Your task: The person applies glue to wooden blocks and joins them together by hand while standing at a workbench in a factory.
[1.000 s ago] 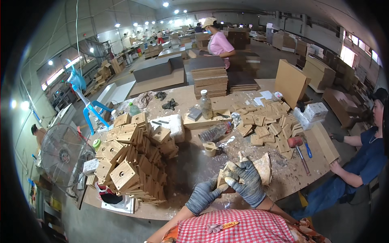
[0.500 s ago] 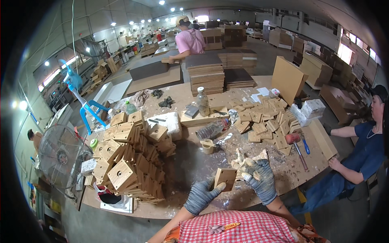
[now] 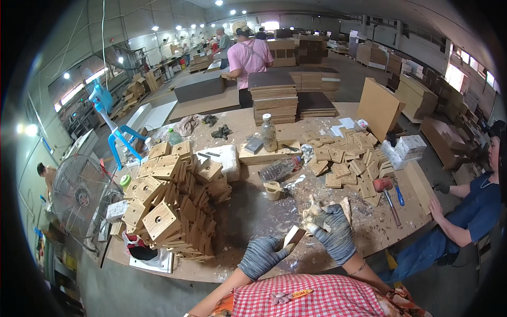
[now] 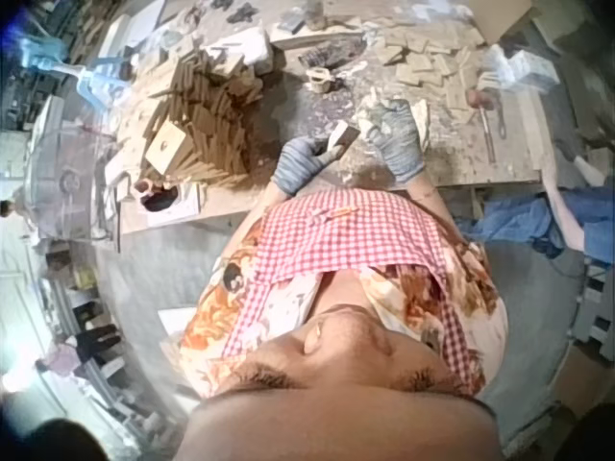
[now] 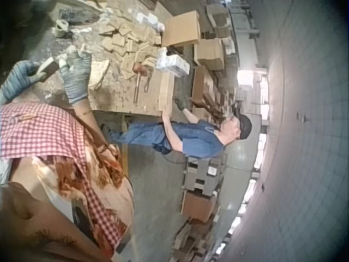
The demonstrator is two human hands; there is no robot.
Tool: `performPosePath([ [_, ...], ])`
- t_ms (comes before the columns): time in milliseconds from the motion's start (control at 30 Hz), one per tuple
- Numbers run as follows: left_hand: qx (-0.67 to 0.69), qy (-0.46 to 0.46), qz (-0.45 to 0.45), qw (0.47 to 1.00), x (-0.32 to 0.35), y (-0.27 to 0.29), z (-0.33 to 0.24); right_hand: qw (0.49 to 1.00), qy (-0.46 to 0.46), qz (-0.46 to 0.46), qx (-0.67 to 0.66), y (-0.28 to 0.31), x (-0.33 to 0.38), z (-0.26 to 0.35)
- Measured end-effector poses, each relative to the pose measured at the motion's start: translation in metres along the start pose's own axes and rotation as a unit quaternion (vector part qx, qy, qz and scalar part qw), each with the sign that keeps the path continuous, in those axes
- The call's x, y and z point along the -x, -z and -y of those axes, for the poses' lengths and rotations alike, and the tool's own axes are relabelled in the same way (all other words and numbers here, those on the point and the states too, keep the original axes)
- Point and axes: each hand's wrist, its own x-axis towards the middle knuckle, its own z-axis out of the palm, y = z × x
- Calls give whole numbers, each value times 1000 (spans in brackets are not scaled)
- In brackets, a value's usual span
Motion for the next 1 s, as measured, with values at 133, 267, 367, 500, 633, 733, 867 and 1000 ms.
performPosePath([
  [133, 5, 8, 1, 1000, 1, 4, -8, 990, 117, 30, 69, 0, 1, 15],
  [267, 70, 53, 10, 996, 1, -1, -4, 998, 5, 36, -41, -18, 5, -10],
  [367, 371, 147, -57, 915, 6, -12, 1, 998, 36, 23, 45, 7, 2, -31],
  [500, 472, 139, -11, 870, 3, -5, 6, 989, -61, -24, -135, 11, 7, -19],
  [633, 457, 135, -28, 879, 5, -8, 5, 987, 2, -15, -160, -1, 6, -4],
  [733, 402, 163, -45, 900, 3, -9, 9, 992, 16, -14, -123, -5, 13, -2],
  [867, 462, 149, -93, 869, 3, -5, 1, 996, 69, 53, -23, -4, 33, -2],
  [1000, 483, 152, -51, 861, 4, -1, 6, 995, 69, 63, 25, 0, 42, -7],
])
